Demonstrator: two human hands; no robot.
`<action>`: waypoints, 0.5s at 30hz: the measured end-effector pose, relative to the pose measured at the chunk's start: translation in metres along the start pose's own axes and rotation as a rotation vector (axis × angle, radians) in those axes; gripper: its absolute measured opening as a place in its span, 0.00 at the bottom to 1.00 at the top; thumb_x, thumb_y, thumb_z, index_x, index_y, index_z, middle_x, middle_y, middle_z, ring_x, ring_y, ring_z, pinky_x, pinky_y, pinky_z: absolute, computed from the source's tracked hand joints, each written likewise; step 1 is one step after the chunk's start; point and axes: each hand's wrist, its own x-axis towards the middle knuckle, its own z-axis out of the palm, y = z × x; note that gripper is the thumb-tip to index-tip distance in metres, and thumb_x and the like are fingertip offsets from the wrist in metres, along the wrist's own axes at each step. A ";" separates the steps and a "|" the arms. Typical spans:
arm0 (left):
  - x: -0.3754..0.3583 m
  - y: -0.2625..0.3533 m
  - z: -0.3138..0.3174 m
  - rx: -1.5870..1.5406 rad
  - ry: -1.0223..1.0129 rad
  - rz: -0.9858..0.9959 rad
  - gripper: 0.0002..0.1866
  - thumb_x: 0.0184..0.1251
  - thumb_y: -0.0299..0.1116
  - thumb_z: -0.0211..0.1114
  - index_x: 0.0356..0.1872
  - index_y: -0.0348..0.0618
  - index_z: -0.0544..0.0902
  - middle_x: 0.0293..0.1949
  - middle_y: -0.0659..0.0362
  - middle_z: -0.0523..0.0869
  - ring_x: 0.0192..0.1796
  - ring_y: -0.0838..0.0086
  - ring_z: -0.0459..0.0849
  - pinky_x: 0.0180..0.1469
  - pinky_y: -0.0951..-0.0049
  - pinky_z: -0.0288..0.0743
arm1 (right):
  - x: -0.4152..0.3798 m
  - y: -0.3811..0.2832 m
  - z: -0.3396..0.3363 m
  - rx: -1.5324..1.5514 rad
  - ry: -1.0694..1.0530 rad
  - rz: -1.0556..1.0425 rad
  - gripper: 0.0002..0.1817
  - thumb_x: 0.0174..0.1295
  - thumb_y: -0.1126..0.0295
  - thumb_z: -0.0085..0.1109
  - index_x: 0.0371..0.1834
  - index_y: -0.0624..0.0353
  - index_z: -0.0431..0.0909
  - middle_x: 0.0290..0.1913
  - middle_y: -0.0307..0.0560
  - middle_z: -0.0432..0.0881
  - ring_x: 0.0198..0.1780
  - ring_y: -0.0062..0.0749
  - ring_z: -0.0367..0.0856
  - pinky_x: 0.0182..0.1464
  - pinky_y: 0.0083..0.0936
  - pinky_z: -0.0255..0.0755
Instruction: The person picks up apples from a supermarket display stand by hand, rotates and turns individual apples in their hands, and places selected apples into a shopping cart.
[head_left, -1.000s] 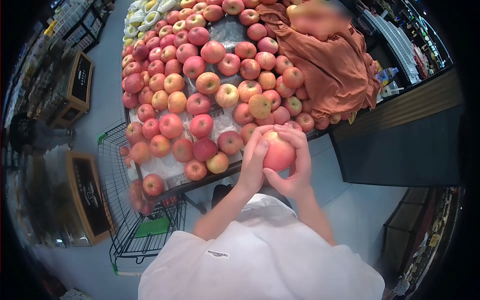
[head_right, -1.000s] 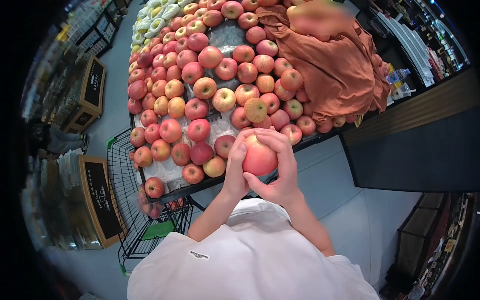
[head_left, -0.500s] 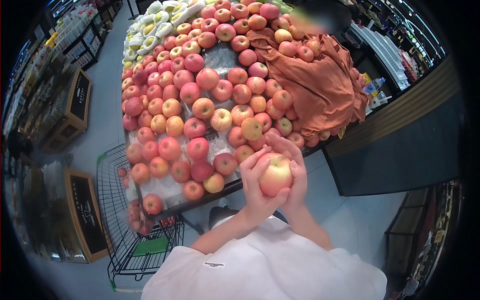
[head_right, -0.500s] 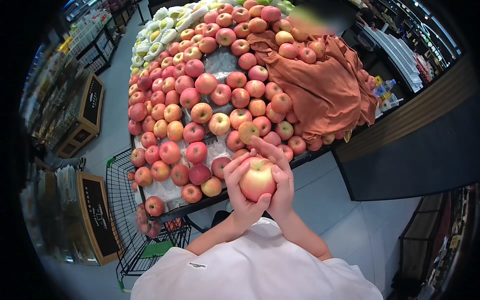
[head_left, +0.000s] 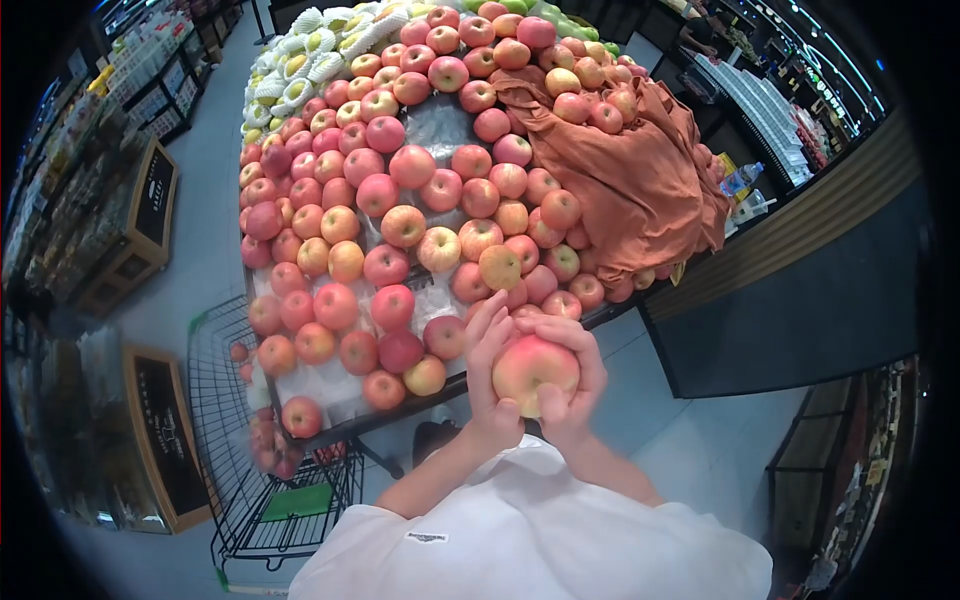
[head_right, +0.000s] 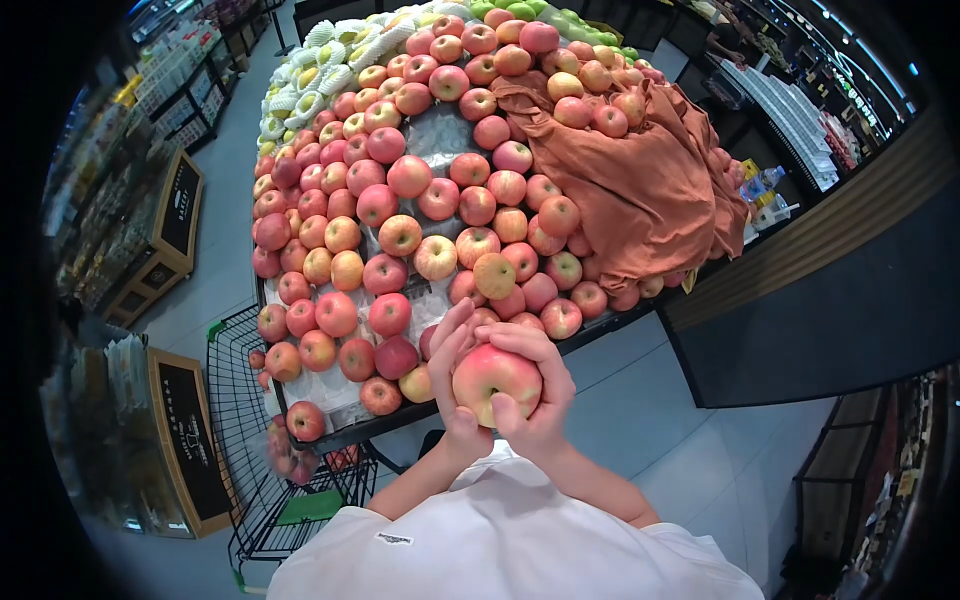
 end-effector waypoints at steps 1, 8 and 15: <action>0.006 0.013 0.006 -0.089 -0.031 -0.088 0.46 0.83 0.70 0.43 0.82 0.37 0.62 0.79 0.40 0.69 0.80 0.50 0.68 0.82 0.49 0.62 | 0.006 -0.004 0.000 -0.058 -0.009 -0.108 0.25 0.64 0.61 0.64 0.59 0.65 0.79 0.58 0.58 0.87 0.63 0.51 0.85 0.67 0.47 0.80; 0.019 0.009 -0.042 -0.241 -0.343 -0.675 0.46 0.82 0.73 0.46 0.70 0.32 0.76 0.66 0.50 0.81 0.74 0.65 0.76 0.76 0.65 0.67 | 0.015 0.003 0.001 -0.369 -0.181 -0.290 0.25 0.51 0.69 0.70 0.55 0.63 0.87 0.60 0.58 0.89 0.61 0.55 0.89 0.72 0.54 0.78; 0.016 0.004 -0.034 0.274 -0.312 -0.332 0.46 0.62 0.73 0.72 0.62 0.38 0.82 0.48 0.48 0.91 0.48 0.58 0.93 0.51 0.61 0.87 | 0.004 0.010 -0.001 0.277 -0.007 0.482 0.32 0.79 0.61 0.56 0.81 0.66 0.68 0.85 0.58 0.66 0.86 0.49 0.61 0.86 0.43 0.55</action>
